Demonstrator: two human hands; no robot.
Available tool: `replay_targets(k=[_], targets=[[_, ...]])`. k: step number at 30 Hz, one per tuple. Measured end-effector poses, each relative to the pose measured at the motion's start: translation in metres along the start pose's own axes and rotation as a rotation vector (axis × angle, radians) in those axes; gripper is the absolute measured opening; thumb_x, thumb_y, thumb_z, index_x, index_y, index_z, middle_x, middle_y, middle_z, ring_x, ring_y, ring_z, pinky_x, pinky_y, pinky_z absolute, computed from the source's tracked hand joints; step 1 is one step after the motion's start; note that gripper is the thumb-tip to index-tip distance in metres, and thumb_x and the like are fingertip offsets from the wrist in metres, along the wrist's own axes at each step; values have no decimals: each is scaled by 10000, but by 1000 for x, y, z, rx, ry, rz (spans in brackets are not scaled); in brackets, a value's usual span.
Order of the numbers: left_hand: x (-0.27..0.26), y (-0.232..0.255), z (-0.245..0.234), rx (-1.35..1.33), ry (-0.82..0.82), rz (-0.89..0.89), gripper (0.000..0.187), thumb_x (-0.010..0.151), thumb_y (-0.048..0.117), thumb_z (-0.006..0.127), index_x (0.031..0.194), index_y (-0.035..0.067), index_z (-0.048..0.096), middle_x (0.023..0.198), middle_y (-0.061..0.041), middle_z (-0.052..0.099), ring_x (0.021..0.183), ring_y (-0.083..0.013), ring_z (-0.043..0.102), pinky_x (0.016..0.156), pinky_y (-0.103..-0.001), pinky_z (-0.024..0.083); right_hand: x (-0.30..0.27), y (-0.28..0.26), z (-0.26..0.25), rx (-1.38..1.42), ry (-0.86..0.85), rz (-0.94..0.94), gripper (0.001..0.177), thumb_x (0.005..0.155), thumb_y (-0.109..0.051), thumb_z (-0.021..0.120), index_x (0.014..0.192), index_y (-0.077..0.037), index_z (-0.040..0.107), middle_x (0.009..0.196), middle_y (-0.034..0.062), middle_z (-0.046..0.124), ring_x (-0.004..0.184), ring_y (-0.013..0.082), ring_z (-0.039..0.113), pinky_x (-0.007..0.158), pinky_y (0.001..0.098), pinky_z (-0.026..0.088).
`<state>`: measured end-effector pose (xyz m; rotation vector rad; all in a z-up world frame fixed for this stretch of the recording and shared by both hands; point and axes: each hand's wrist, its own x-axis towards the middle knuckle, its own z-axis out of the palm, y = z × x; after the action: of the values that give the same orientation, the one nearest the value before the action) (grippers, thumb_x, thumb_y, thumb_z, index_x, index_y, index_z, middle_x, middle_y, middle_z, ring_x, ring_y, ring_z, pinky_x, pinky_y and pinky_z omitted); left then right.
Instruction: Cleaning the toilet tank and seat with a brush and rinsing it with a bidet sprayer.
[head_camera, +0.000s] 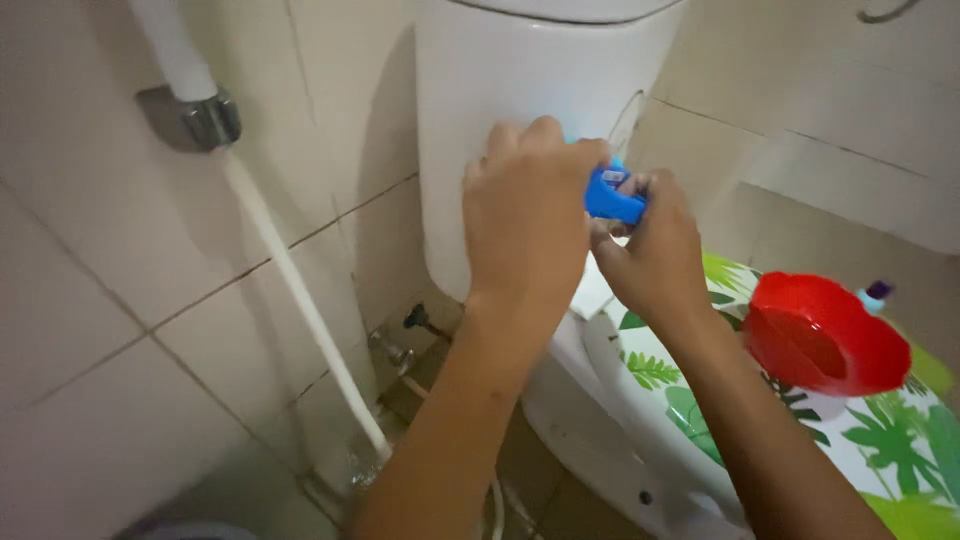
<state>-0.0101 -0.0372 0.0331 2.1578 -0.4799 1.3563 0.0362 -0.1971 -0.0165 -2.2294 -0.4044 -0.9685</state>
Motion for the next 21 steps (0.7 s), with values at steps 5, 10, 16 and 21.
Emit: replay_targets(k=[5, 10, 16, 21], targets=[[6, -3, -4, -86, -25, -107, 435, 650, 108, 854, 1068, 194, 771, 1003, -80, 651, 1005, -337, 593, 832, -459, 498, 15, -9, -10, -99, 105, -101, 390, 841, -71, 785, 1106, -23, 503, 1080, 201, 589, 940, 340, 634, 802, 443, 523], [4, 5, 10, -137, 48, -178, 429, 689, 97, 855, 1099, 185, 764, 1004, -88, 646, 1017, -341, 592, 841, -456, 514, 39, 14, -16, -126, 177, -250, 424, 818, -21, 745, 1166, -31, 502, 1166, 228, 538, 1095, 373, 560, 919, 434, 511], [2, 20, 36, -103, 101, -139, 429, 750, 142, 857, 1158, 193, 738, 998, -81, 628, 1040, -334, 600, 822, -459, 522, 87, 29, -47, -91, 109, -330, 491, 813, -124, 852, 1171, -49, 524, 1152, 158, 579, 1050, 341, 603, 893, 401, 517], [1, 26, 51, -41, 161, -117, 433, 812, 124, 843, 1224, 174, 720, 1004, -81, 604, 1009, -320, 607, 812, -448, 525, 96, 42, -48, -94, 207, -465, 442, 843, -126, 845, 1169, -37, 559, 1107, 170, 593, 978, 294, 624, 856, 386, 523]])
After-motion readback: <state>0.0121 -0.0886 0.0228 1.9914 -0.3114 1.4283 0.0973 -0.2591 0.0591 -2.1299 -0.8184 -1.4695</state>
